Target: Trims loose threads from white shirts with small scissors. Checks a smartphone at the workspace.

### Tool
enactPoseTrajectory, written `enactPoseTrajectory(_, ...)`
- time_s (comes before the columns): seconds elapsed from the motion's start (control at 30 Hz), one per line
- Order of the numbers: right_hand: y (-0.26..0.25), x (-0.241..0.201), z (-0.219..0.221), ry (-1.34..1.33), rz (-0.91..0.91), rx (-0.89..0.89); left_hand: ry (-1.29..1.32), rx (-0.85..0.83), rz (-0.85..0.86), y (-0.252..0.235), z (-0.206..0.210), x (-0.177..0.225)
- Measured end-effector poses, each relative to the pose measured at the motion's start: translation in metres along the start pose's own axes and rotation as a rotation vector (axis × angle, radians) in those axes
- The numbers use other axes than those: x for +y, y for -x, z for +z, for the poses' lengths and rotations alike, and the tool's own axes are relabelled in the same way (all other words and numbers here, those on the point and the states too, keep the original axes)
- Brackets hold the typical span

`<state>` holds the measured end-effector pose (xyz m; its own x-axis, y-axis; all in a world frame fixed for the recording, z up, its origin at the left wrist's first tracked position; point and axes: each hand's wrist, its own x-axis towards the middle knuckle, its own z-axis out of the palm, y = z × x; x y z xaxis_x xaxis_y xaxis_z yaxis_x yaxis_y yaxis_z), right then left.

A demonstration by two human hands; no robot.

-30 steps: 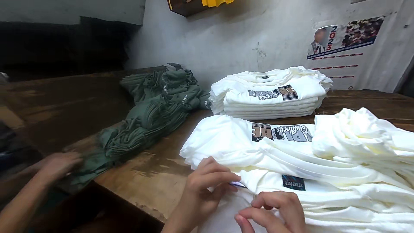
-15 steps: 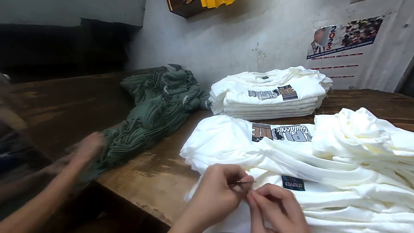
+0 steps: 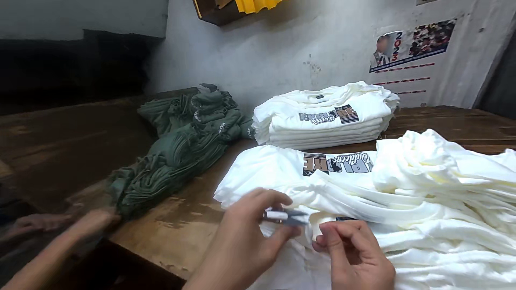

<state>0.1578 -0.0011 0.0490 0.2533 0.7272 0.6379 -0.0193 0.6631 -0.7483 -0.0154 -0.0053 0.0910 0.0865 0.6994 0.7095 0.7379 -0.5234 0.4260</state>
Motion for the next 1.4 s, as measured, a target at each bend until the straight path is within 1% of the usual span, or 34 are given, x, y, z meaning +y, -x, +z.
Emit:
enactPoseTrajectory(0.07,0.000,0.000,0.000,0.016,0.008,0.025,-0.267,0.038,0.162,-0.008,-0.007,0.008)
enactPoseTrajectory(0.17,0.000,0.002,0.002,0.034,-0.018,0.063,-0.427,-0.036,0.307,-0.019,-0.005,0.024)
enactPoseTrajectory(0.27,0.002,0.005,0.000,-0.004,-0.074,0.063,-0.474,-0.082,0.309,-0.026,-0.001,0.024)
enactPoseTrajectory(0.33,0.007,0.008,-0.010,0.056,-0.163,0.013,-0.360,-0.167,0.283,-0.032,-0.006,0.016)
enactPoseTrajectory(0.43,0.024,0.012,-0.024,0.361,-0.372,-0.221,-0.096,-0.466,0.233,-0.045,-0.011,-0.001)
enactPoseTrajectory(0.47,0.030,0.012,-0.025,0.421,-0.425,-0.300,-0.022,-0.530,0.194,-0.050,-0.010,-0.008)
enactPoseTrajectory(0.5,0.034,0.011,-0.025,0.464,-0.451,-0.335,0.047,-0.557,0.142,-0.053,-0.009,-0.014)
enactPoseTrajectory(0.53,0.036,0.007,-0.025,0.516,-0.458,-0.320,0.105,-0.558,0.072,-0.055,-0.009,-0.018)
enactPoseTrajectory(0.63,0.022,-0.009,-0.016,0.660,-0.384,-0.143,0.261,-0.548,-0.098,-0.056,-0.009,-0.025)
enactPoseTrajectory(0.7,0.009,-0.012,-0.002,0.742,-0.319,-0.096,0.323,-0.580,-0.136,-0.053,-0.009,-0.024)
enactPoseTrajectory(0.77,0.001,-0.002,0.015,0.797,-0.261,-0.087,0.358,-0.604,-0.159,-0.050,-0.007,-0.021)
enactPoseTrajectory(0.83,-0.001,0.009,0.024,0.736,-0.258,-0.071,0.398,-0.570,-0.213,-0.046,-0.005,-0.018)
enactPoseTrajectory(0.9,0.002,0.009,0.017,0.572,-0.257,-0.105,0.448,-0.432,-0.226,-0.039,-0.006,-0.020)
enactPoseTrajectory(0.93,0.005,0.007,0.009,0.486,-0.244,-0.141,0.428,-0.345,-0.174,-0.033,-0.007,-0.025)
enactPoseTrajectory(1.03,0.013,0.004,-0.013,0.346,-0.216,-0.206,0.234,-0.096,0.143,-0.011,-0.008,-0.043)
enactPoseTrajectory(1.1,0.015,0.006,-0.019,0.291,-0.215,-0.215,0.113,-0.041,0.291,-0.001,-0.008,-0.047)
enactPoseTrajectory(1.13,0.015,0.007,-0.021,0.272,-0.218,-0.224,0.091,-0.032,0.322,0.003,-0.005,-0.047)
enactPoseTrajectory(1.2,0.015,0.006,-0.024,0.322,-0.256,-0.251,0.086,-0.059,0.288,0.004,0.000,-0.044)
enactPoseTrajectory(1.27,0.015,0.001,-0.028,0.616,-0.356,-0.246,0.104,-0.160,0.174,-0.001,0.005,-0.041)
enactPoseTrajectory(1.3,0.016,0.000,-0.029,0.753,-0.406,-0.250,0.087,-0.151,0.121,-0.007,0.009,-0.039)
enactPoseTrajectory(1.33,0.017,0.000,-0.031,0.788,-0.433,-0.254,0.042,-0.094,0.080,-0.014,0.013,-0.036)
enactPoseTrajectory(1.4,0.022,-0.002,-0.039,0.671,-0.440,-0.341,-0.083,0.072,0.067,-0.033,0.025,-0.032)
